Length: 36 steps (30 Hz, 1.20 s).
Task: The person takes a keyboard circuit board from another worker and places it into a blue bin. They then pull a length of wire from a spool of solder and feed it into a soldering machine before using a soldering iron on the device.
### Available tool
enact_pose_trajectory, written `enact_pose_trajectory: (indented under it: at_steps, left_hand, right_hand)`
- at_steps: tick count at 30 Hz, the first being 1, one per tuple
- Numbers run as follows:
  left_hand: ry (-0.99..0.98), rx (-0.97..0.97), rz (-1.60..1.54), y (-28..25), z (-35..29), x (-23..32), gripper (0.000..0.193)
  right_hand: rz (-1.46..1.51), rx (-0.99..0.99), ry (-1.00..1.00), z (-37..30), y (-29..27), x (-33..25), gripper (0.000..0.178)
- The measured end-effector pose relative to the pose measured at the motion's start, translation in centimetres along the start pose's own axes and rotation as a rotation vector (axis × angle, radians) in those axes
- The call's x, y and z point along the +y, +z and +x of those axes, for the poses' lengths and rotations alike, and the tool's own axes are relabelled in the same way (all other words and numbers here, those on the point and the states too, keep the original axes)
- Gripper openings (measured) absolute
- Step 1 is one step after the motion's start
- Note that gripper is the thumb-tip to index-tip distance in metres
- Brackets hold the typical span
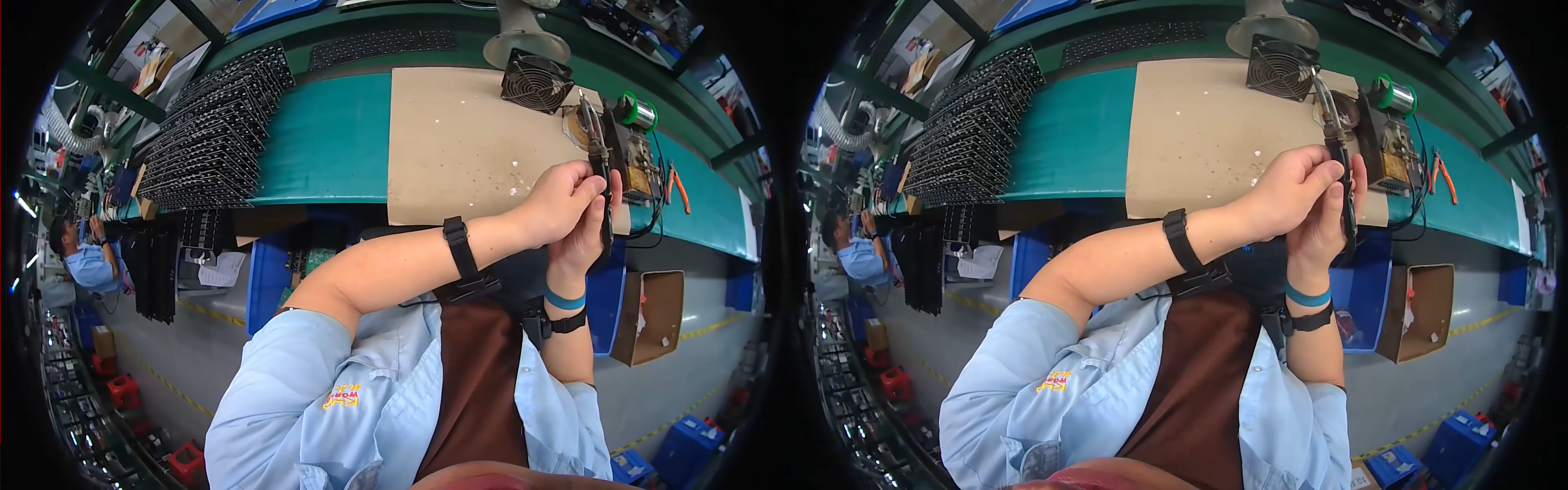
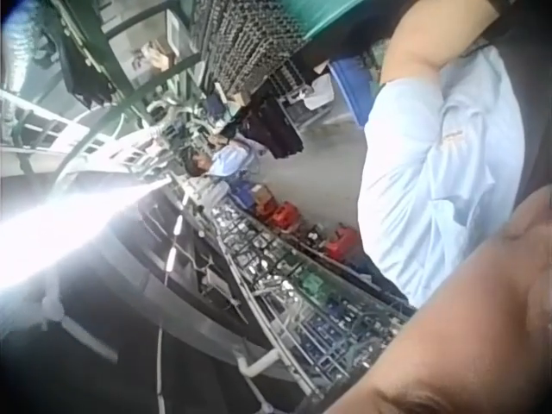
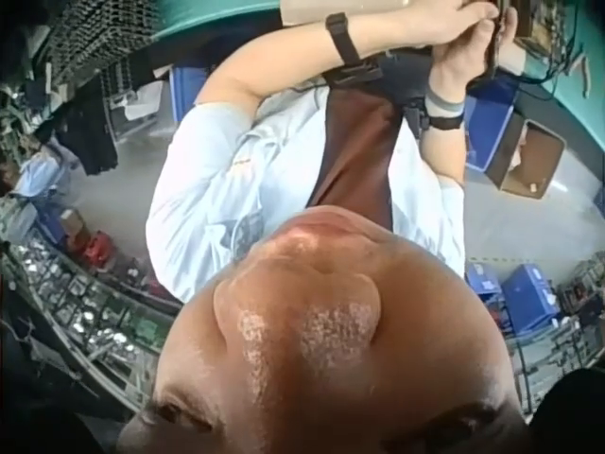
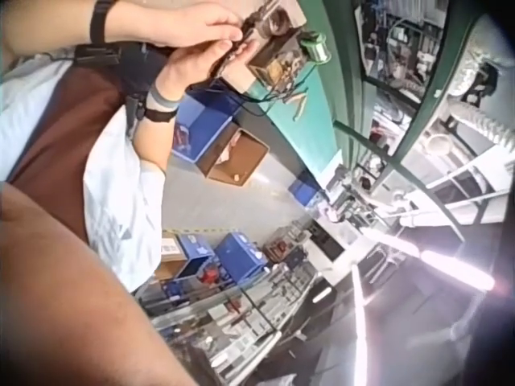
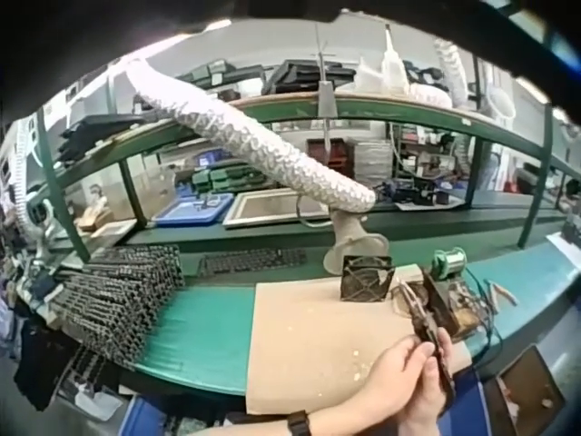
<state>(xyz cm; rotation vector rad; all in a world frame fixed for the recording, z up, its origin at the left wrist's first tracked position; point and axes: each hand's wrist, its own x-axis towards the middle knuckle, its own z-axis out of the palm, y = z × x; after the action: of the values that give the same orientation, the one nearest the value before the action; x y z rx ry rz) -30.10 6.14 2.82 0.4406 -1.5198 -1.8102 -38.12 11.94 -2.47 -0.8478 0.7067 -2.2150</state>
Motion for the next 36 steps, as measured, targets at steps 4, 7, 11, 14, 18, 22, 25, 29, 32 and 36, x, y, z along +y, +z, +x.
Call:
enact_pose_trajectory:
  at_steps: [4, 7, 11, 14, 18, 22, 25, 29, 32, 36]
  left_hand:
    - [0.077, 0.128, -0.08, -0.9, -1.4, 0.3, 0.018]
    - [0.111, 0.149, 0.022, -0.7, -1.1, -1.0, 0.015]
    - [0.185, 0.223, 0.113, -1.8, -2.4, -1.9, 0.021]
    - [0.213, 0.33, 0.212, -3.8, -3.7, -0.9, 0.021]
    - [0.22, 0.373, 0.172, -5.0, -4.1, -0.3, 0.021]
    - [0.218, 0.354, 0.111, -4.9, -3.4, -0.2, 0.021]
    - [0.192, 0.318, 0.08, -4.6, -2.4, -0.6, 0.021]
    - [0.197, 0.115, 0.219, -3.2, 0.3, -2.1, 0.022]
    - [0.172, -0.049, 0.413, -6.3, -1.2, 1.1, 0.023]
    - [0.291, -0.244, 0.498, -8.6, -1.6, 2.2, 0.026]
  right_hand:
    - [-0.042, 0.045, 0.064, -0.6, 0.9, 2.5, 0.054]
    - [0.0, 0.06, 0.14, -0.9, -2.3, 2.2, 0.051]
    - [0.076, 0.357, 0.313, -2.2, 3.1, 1.0, 0.043]
    - [0.073, 0.211, 0.373, -1.8, 2.7, 2.9, 0.046]
    - [0.059, 0.173, 0.4, -1.4, 3.8, 3.5, 0.048]
    - [-0.026, 0.306, 0.385, -1.6, 7.8, 2.1, 0.047]
    - [-0.009, 0.281, 0.369, -0.9, 4.6, 1.9, 0.046]
    - [0.105, 0.051, 0.298, 3.1, -8.1, 4.7, 0.044]
    - [0.173, -0.054, 0.384, 2.7, -8.0, 3.8, 0.047]
    - [0.057, 0.004, 0.289, 0.3, -2.3, 2.0, 0.049]
